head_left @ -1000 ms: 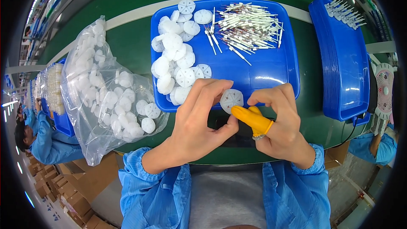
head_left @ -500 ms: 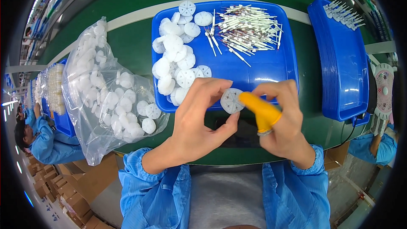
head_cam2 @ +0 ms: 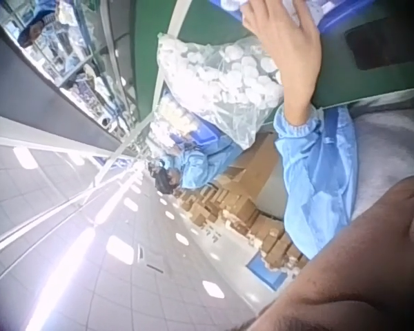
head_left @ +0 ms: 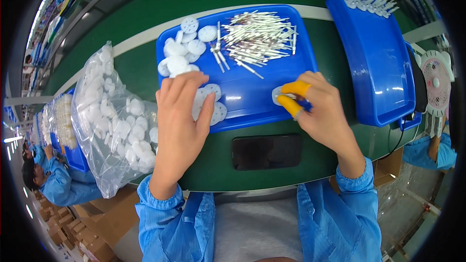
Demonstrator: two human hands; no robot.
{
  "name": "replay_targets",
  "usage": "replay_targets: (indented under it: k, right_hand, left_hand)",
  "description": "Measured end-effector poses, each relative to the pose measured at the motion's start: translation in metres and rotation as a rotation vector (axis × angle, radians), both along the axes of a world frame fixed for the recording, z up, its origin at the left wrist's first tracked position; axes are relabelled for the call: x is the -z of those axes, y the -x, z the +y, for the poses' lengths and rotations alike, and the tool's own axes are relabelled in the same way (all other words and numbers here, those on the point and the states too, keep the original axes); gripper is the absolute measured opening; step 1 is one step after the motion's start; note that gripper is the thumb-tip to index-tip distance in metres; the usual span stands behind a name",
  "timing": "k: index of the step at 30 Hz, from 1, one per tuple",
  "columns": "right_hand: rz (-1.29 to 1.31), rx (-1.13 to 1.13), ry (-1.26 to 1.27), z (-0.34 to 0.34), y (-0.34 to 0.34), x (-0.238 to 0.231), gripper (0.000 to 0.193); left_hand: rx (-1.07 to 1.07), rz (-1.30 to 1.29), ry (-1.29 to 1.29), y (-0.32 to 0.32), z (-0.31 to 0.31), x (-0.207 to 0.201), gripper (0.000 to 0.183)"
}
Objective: The person inserts metal pins into white circular plastic housings by hand, wearing finger protectors.
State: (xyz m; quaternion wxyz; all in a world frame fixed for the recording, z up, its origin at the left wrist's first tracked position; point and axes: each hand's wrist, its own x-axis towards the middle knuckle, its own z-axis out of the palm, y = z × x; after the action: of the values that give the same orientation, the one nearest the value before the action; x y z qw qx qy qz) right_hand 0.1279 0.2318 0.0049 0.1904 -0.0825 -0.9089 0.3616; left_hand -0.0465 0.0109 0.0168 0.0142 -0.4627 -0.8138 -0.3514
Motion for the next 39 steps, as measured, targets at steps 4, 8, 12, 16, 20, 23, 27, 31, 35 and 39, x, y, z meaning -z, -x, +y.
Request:
replay_targets:
  k: [4,8,12,16,20,23,27,31,35,39]
  right_hand:
    - [0.059,0.02,0.019,0.002,-0.006,0.0,0.019]
    - [0.104,0.125,-0.041,0.027,-0.019,-0.04,0.017]
    - [0.111,0.419,-0.269,0.112,-0.035,-0.059,0.015]
    - [-0.019,0.762,-0.538,0.254,-0.06,-0.058,0.025]
    - [-0.108,0.865,-0.58,0.323,-0.054,-0.05,0.029]
    - [-0.151,0.906,-0.577,0.359,-0.056,-0.034,0.031]
    - [-0.17,1.003,-0.632,0.354,-0.058,-0.033,0.034]
    - [0.083,0.817,-0.723,0.241,-0.027,-0.04,0.026]
    - [0.176,0.246,-0.577,0.068,0.03,-0.026,0.021]
    - [0.054,0.007,-0.47,-0.02,0.065,0.006,0.02]
  left_hand:
    - [0.065,0.19,0.28,-0.01,0.005,0.004,0.033]
    - [0.054,0.324,0.42,-0.012,0.001,0.012,0.035]
    - [0.067,0.275,0.417,-0.009,0.004,0.012,0.032]
    - [0.049,0.245,0.335,-0.009,0.005,0.019,0.031]
    - [0.025,0.23,0.276,-0.009,0.004,0.022,0.03]
    - [0.008,0.219,0.245,-0.011,0.003,0.025,0.028]
    - [-0.023,0.183,0.238,-0.011,0.001,0.024,0.026]
    - [-0.055,0.188,0.191,-0.011,0.0,0.025,0.023]
    - [-0.065,0.189,0.146,-0.007,-0.001,0.031,0.024]
    - [-0.079,0.196,0.048,-0.007,0.001,0.032,0.024]
